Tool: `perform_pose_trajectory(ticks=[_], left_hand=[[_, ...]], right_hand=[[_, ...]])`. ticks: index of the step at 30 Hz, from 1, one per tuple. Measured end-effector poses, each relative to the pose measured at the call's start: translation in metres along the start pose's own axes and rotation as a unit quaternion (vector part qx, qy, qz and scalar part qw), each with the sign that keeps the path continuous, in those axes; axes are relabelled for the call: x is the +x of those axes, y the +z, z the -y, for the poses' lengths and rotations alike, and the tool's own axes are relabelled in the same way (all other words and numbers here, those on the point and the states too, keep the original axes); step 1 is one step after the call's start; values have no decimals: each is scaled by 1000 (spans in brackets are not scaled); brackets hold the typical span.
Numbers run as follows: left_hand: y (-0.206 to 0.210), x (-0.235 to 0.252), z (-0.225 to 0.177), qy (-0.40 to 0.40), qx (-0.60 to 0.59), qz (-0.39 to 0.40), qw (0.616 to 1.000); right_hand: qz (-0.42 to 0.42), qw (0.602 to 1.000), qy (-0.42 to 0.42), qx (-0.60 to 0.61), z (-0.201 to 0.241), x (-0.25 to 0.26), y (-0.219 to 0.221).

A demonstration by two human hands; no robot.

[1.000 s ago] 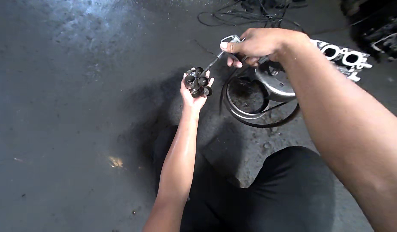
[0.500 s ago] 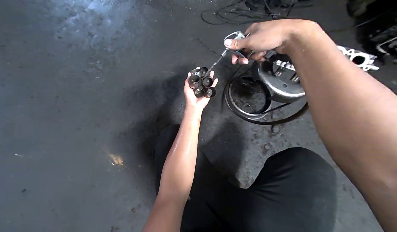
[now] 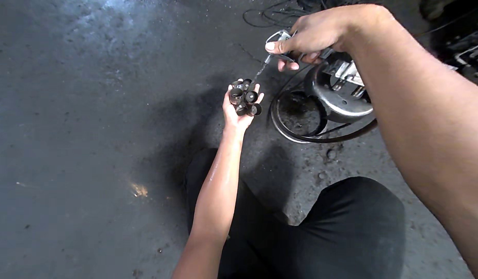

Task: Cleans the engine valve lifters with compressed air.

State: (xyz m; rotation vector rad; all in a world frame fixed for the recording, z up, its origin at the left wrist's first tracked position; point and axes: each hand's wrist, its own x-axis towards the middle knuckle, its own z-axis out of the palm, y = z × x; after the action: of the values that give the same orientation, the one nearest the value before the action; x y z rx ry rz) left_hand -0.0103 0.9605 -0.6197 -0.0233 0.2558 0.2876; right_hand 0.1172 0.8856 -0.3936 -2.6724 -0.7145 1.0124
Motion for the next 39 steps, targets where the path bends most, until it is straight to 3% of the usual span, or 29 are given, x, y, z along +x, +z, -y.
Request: perform_pose_trajectory(ticks=[8, 14, 18, 21, 29, 39], left_hand=[[-1, 0, -2, 1, -7, -5, 1000], [-5, 5, -7, 6, -13, 4, 1000], [-7, 5, -9, 8, -19, 19, 1000], [-5, 5, -8, 10, -16, 17, 1000], [-6, 5, -1, 3, -16, 12, 1000], [-4, 4, 0, -4, -14, 24, 1000]], right_hand=[[-9, 1000, -25, -13, 13, -12, 4], [-96, 987, -75, -107, 16, -63, 31], [-120, 980, -44, -152, 10, -73, 39], [-107, 983, -74, -131, 0, -74, 41], [-155, 985, -43, -69, -11, -42, 44], [-121, 988, -94, -35, 5, -58, 40]])
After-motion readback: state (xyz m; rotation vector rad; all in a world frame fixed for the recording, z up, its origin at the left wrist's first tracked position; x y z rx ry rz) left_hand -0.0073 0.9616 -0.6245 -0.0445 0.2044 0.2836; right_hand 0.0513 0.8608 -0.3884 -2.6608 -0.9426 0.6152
